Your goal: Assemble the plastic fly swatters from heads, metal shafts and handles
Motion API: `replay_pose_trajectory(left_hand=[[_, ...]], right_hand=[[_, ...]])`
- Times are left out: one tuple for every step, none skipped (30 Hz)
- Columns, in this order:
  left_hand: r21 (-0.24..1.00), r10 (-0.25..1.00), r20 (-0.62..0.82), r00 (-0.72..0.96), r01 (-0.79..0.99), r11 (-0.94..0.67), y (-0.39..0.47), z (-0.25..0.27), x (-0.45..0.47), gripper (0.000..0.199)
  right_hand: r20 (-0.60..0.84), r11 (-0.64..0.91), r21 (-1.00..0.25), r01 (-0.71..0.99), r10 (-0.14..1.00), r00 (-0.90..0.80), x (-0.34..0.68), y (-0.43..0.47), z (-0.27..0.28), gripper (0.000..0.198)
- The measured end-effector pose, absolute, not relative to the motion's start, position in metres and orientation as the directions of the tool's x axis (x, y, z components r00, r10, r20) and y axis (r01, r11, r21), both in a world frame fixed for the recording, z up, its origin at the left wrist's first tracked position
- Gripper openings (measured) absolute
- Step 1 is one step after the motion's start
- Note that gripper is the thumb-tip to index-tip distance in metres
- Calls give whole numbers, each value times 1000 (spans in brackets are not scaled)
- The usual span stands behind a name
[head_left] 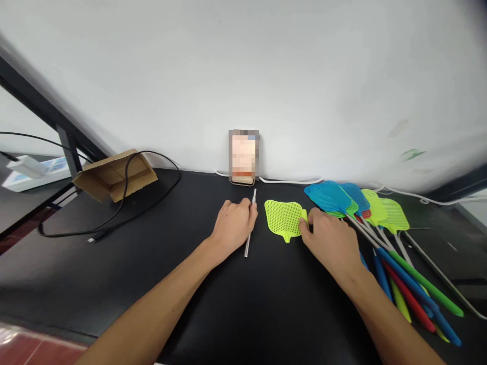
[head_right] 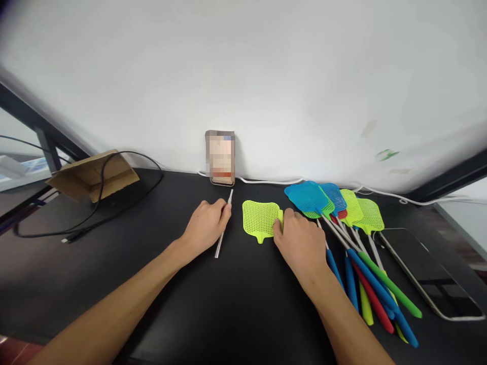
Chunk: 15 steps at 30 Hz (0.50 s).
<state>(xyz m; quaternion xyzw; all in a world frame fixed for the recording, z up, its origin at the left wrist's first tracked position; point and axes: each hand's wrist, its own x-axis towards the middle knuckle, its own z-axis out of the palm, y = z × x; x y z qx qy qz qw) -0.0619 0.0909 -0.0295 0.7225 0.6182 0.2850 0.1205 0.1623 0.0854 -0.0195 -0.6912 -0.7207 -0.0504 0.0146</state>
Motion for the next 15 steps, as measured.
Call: replay_pose_trajectory(left_hand=[[632,968,248,38,751,-191,92,-28,-62,30],[746,974,227,-4,644,-171,92,-27,-62,30],[847,978,204,-52,510,-150,93,-27,-62,29],[923,978,182,-106,362,-132,94,-26,-62,30],[968,974,160,-160,217,-124,95,-26,-62,30],[989,968,139,-210,83,-124,97,-26,-62,30],[991,961,117,-252,-33,-129,98,-26,-62,29],[982,953,94,-286,-131,-137,99,-26,-62,28],[966,946,70,-316,-215,-144,100,-26,-62,25],[946,939,43,-341,-287,-148,101,-25,-62,23],[926,932,17,-361,-345,-151,102,-25,-63,21],[907,926,-6,-377,-392,-153,102,-24,-63,20],[891,922,-26,-387,-427,-154,103,-23,-63,19],[878,920,-40,-391,-453,-154,103,-23,-63,19],[870,920,-49,-390,-469,-153,103,-22,-63,19]], right_hand=[[102,44,52,998,994,-49,163,85,-20,20],[125,49,47,998,991,-54,163,85,-20,21],[163,57,35,998,985,-62,163,85,-20,21],[211,74,10,997,975,-74,164,84,-20,21],[264,103,-30,994,960,-92,164,83,-20,21],[316,146,-81,986,942,-113,163,82,-20,22],[362,200,-135,970,922,-139,162,81,-20,23],[400,260,-182,948,900,-170,160,79,-21,24],[432,327,-218,920,877,-209,158,77,-21,24],[457,393,-240,888,852,-254,155,75,-22,23],[477,454,-250,855,826,-299,152,73,-22,21],[491,505,-255,825,802,-340,150,71,-23,19],[501,543,-260,798,783,-370,148,69,-23,17],[509,568,-266,779,769,-387,147,68,-24,16],[518,581,-274,767,761,-391,146,67,-24,15]])
